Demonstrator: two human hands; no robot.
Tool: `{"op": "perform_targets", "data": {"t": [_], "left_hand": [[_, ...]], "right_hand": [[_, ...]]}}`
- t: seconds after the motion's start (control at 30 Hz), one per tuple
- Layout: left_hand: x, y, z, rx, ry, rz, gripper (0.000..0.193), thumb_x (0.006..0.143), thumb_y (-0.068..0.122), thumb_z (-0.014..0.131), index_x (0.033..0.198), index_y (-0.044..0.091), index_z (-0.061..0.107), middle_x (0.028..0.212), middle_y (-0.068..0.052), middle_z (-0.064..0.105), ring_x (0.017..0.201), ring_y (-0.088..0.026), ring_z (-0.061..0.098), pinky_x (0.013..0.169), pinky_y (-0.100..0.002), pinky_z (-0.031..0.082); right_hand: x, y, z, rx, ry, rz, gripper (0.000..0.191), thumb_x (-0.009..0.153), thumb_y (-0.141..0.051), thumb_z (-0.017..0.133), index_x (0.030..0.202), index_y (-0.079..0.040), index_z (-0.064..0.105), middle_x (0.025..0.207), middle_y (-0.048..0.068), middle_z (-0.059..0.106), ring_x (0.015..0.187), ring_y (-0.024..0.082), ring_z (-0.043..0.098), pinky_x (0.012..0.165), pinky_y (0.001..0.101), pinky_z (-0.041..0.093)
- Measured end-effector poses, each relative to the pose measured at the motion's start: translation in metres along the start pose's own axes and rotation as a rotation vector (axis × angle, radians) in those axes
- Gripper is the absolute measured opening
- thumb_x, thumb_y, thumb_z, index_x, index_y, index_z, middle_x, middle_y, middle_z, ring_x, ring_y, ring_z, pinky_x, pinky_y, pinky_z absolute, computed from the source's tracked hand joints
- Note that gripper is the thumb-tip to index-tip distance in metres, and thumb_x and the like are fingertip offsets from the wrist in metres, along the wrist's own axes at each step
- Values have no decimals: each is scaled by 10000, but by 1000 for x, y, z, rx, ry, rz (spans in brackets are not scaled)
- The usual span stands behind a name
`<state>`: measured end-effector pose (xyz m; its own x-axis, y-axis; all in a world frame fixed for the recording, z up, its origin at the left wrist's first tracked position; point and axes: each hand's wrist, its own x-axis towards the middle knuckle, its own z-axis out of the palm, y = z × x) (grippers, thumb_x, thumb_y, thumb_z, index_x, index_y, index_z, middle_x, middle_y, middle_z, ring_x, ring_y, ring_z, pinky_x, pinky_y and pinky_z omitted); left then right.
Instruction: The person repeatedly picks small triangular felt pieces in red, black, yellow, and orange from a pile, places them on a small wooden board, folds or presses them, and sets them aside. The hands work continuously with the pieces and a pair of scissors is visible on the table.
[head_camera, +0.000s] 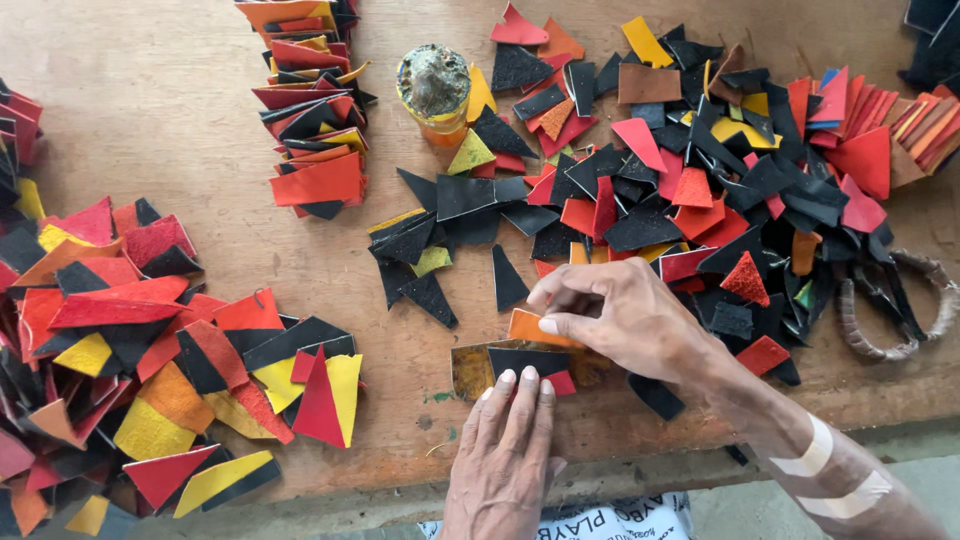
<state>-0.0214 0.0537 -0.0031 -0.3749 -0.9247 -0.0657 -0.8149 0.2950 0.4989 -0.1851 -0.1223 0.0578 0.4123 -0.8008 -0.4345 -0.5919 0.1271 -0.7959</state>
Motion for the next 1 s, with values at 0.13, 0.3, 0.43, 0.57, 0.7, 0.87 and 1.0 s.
{"op": "perform_targets", "data": {"t": [0.13,0.3,0.43,0.57,0.7,0.87,1.0], "left_hand": [[-1,-1,-1,5,1,6,858,824,347,724,1527,-4,378,1588,-200,341,1471,-379,303,1180,-509,240],[-3,1,0,31,12,-14,849,838,351,715,1536,11,373,1609,-181,323,1488,-351,284,1183,-495,231],[-3,2,-1,47,-11,-20,834,853,361,682,1544,21,363,1617,-172,315,1498,-342,277,1198,-490,216],[-2,-2,-4,2,16,-11,771,944,431,612,1546,21,359,1616,-176,324,1501,-333,274,1199,-489,194],[-6,-8,-6,-23,7,2,738,994,474,581,1545,29,376,1617,-159,345,1504,-319,277,1194,-490,193],[-8,-18,3,13,48,45,724,948,474,587,1515,54,427,1617,-128,370,1495,-306,310,1184,-481,232],[-8,-31,19,66,157,129,730,914,494,627,1493,74,481,1585,-127,407,1456,-301,367,1155,-473,279]], "right_hand": [[6,2,1,-69,-44,-103,233,794,-142,779,1008,-49,777,863,66,825,780,120,790,748,283,600],[17,6,1,-67,-124,-247,190,789,-98,753,962,-31,798,929,78,834,807,147,808,787,277,604],[18,5,2,-81,-117,-289,204,787,-113,762,967,-22,790,955,92,820,816,172,812,785,288,610],[16,1,0,-165,-118,-348,204,844,-160,745,1007,-45,790,991,114,802,819,216,800,762,298,607],[16,-2,-3,-222,-134,-253,206,916,-204,714,1055,-72,790,955,138,794,794,255,778,721,316,597],[11,0,2,-117,-122,-381,201,831,-116,720,1005,-21,752,981,110,805,800,216,803,715,309,603],[1,6,6,-64,-37,-364,182,833,-120,748,972,-4,721,922,100,794,785,219,776,679,323,586]]}}
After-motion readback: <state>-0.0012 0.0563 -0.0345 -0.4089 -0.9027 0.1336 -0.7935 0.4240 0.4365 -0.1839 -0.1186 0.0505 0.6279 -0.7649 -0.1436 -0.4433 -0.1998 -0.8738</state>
